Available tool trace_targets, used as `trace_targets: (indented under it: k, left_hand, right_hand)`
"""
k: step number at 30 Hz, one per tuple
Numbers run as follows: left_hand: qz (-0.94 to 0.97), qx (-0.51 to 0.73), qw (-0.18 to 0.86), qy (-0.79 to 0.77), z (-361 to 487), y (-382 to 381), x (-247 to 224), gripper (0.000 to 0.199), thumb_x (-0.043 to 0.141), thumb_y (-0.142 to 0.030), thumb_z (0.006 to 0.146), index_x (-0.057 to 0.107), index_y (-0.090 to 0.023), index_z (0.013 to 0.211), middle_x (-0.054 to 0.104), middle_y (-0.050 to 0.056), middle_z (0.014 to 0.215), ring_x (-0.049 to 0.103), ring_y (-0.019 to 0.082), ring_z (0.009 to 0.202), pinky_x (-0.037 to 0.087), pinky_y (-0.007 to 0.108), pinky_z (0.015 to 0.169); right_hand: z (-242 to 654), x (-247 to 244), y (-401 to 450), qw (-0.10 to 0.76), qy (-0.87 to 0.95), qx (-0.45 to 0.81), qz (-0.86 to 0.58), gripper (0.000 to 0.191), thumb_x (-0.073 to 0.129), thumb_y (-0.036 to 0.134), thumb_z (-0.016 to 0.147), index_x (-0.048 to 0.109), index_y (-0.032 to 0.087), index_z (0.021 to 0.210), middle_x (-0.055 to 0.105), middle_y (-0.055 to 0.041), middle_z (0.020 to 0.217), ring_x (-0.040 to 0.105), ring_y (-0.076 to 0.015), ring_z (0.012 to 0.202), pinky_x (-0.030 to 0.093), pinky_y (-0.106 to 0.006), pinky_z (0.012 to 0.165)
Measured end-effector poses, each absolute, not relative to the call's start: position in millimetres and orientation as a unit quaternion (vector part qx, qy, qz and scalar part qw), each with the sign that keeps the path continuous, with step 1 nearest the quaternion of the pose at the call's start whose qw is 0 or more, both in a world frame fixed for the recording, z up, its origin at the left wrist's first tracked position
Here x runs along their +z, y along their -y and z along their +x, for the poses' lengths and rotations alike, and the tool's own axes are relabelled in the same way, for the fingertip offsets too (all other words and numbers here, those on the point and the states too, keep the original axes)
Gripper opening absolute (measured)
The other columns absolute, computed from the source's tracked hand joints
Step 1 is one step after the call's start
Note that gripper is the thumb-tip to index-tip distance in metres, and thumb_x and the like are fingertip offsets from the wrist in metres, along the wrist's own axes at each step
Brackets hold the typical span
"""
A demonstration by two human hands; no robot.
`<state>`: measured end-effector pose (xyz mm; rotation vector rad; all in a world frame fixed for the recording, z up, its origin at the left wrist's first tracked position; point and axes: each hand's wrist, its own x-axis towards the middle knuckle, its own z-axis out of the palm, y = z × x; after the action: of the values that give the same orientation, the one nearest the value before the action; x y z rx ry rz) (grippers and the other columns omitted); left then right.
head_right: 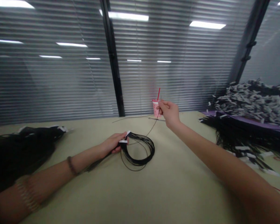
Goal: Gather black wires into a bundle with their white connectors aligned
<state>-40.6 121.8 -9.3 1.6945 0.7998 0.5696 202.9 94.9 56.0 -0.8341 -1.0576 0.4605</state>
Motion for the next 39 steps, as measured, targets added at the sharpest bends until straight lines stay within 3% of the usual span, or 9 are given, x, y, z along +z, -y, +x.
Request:
trace_targets:
  k: [6,9,13,19,39]
  left_hand:
    - [0.708,0.214,0.564,-0.366,-41,-128,-10,0.045,0.038,-0.056,0.076,0.053,-0.015,0.066,0.030,-0.008,0.029,0.022,0.004,0.024,0.012,0.017,0.028]
    - [0.709,0.215,0.559,-0.374,-41,-126,-7,0.042,0.040,-0.054,0.075,0.052,-0.015,0.066,0.031,-0.008,0.030,0.023,0.004,0.025,0.013,0.016,0.028]
    - [0.712,0.198,0.565,-0.367,-41,-123,-5,0.043,0.040,-0.054,0.076,0.052,-0.015,0.065,0.029,-0.008,0.029,0.021,0.004,0.025,0.012,0.017,0.029]
    - [0.711,0.204,0.570,-0.358,-41,-124,-7,0.042,0.040,-0.053,0.076,0.053,-0.015,0.065,0.030,-0.008,0.030,0.021,0.004,0.025,0.012,0.017,0.029]
    - [0.721,0.206,0.556,-0.359,-41,-123,-8,0.043,0.039,-0.054,0.076,0.053,-0.015,0.065,0.030,-0.008,0.030,0.021,0.004,0.025,0.012,0.016,0.028]
  right_hand:
    - [132,15,-60,0.507,0.647,0.334,-0.461,0.016,0.051,0.024,0.073,0.048,0.015,0.061,0.053,0.0038,0.045,0.039,-0.0039,0.031,0.026,-0.014,0.031]
    - [115,-6,-49,0.437,0.715,0.283,-0.468,0.013,0.046,0.019,0.074,0.049,0.015,0.062,0.050,0.0050,0.044,0.041,-0.0046,0.035,0.028,-0.014,0.034]
    - [119,-22,-51,0.422,0.749,0.155,-0.486,0.015,0.045,0.012,0.072,0.051,0.014,0.059,0.050,0.0044,0.047,0.044,-0.0058,0.043,0.030,-0.015,0.042]
    - [123,-27,-56,0.415,0.758,0.091,-0.495,0.015,0.045,0.012,0.071,0.053,0.014,0.058,0.047,0.0048,0.047,0.039,-0.0058,0.044,0.025,-0.016,0.043]
    - [121,-26,-54,0.401,0.767,0.082,-0.494,0.012,0.046,0.011,0.069,0.051,0.014,0.058,0.045,0.0053,0.049,0.040,-0.0058,0.045,0.026,-0.016,0.044]
